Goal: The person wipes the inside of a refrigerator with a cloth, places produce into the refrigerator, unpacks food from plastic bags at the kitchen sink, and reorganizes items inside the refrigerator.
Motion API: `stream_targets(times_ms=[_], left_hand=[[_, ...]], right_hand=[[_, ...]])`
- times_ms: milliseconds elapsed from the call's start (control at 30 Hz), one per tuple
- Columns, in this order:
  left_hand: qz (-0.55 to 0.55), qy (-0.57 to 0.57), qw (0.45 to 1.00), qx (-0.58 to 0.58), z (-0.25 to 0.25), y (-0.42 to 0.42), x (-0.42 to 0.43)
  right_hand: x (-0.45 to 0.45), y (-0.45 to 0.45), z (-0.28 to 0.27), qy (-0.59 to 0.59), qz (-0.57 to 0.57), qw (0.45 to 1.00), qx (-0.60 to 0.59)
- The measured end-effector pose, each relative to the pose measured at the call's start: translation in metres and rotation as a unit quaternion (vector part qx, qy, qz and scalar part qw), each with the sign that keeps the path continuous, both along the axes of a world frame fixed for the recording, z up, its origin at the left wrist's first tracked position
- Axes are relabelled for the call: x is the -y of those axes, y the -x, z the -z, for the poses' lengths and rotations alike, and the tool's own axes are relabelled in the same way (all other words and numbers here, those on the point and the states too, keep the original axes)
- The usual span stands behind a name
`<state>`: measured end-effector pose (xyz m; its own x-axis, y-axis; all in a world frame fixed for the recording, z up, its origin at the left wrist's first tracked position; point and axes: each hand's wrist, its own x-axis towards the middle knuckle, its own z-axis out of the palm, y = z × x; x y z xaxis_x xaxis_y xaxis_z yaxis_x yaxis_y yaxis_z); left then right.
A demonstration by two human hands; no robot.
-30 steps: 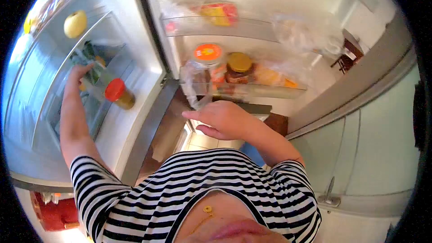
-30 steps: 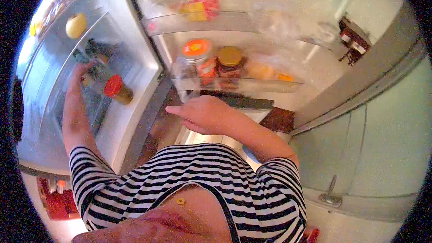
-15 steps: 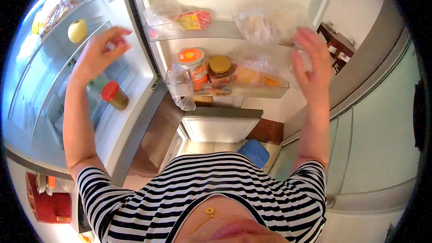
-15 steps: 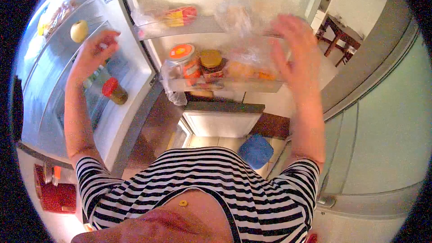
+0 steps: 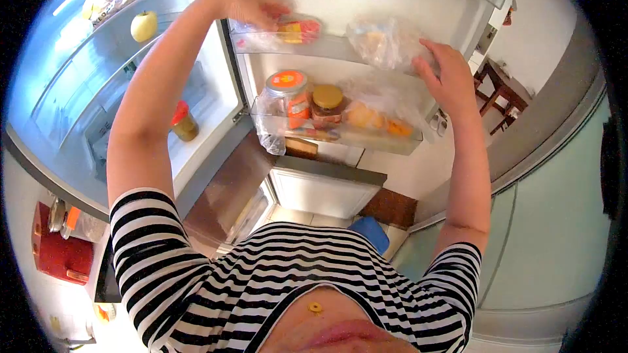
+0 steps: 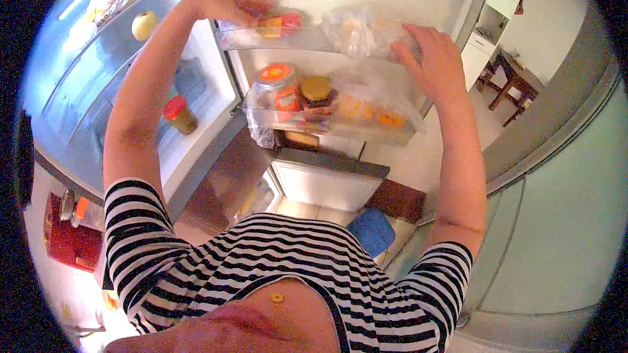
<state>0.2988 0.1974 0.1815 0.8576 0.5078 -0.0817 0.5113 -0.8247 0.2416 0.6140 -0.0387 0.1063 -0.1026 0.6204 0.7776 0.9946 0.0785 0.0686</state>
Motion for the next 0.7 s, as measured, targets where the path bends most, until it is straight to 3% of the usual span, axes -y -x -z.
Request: stream_targets(times_ms=[33, 100, 167, 300, 400, 467, 567, 633, 700], left_hand=[[0.02, -0.042, 0.997, -0.061, -0.003, -0.003, 0.006], [0.008, -0.06, 0.998, -0.028, -0.001, -0.008, 0.018], [-0.064, -0.176, 0.98, -0.063, -0.004, -0.019, 0.031], [-0.074, -0.128, 0.987, -0.056, -0.009, -0.025, 0.022], [-0.053, -0.056, 0.996, 0.038, -0.013, -0.018, -0.002], [-0.001, -0.089, 0.974, 0.206, -0.012, -0.015, -0.008], [-0.013, -0.133, 0.954, 0.269, -0.015, -0.017, -0.001], [-0.064, -0.097, 0.965, 0.235, -0.025, -0.018, -0.003], [-0.043, -0.028, 0.954, 0.296, -0.029, -0.015, -0.001]], right_hand=[[-0.001, -0.001, -0.001, -0.004, -0.003, 1.0, -0.001], [0.0, 0.0, 0.001, -0.008, 0.002, 1.0, 0.009], [0.002, 0.003, 0.002, -0.01, 0.006, 1.0, 0.008], [0.006, 0.008, 0.004, -0.02, 0.026, 0.999, 0.023], [0.007, 0.01, 0.007, -0.021, 0.051, 0.998, 0.032], [0.008, 0.012, 0.007, -0.025, 0.051, 0.998, 0.035], [0.011, 0.015, 0.008, -0.028, 0.056, 0.997, 0.039], [0.012, 0.017, 0.008, -0.028, 0.059, 0.997, 0.042], [0.012, 0.019, 0.008, -0.025, 0.066, 0.997, 0.04]])
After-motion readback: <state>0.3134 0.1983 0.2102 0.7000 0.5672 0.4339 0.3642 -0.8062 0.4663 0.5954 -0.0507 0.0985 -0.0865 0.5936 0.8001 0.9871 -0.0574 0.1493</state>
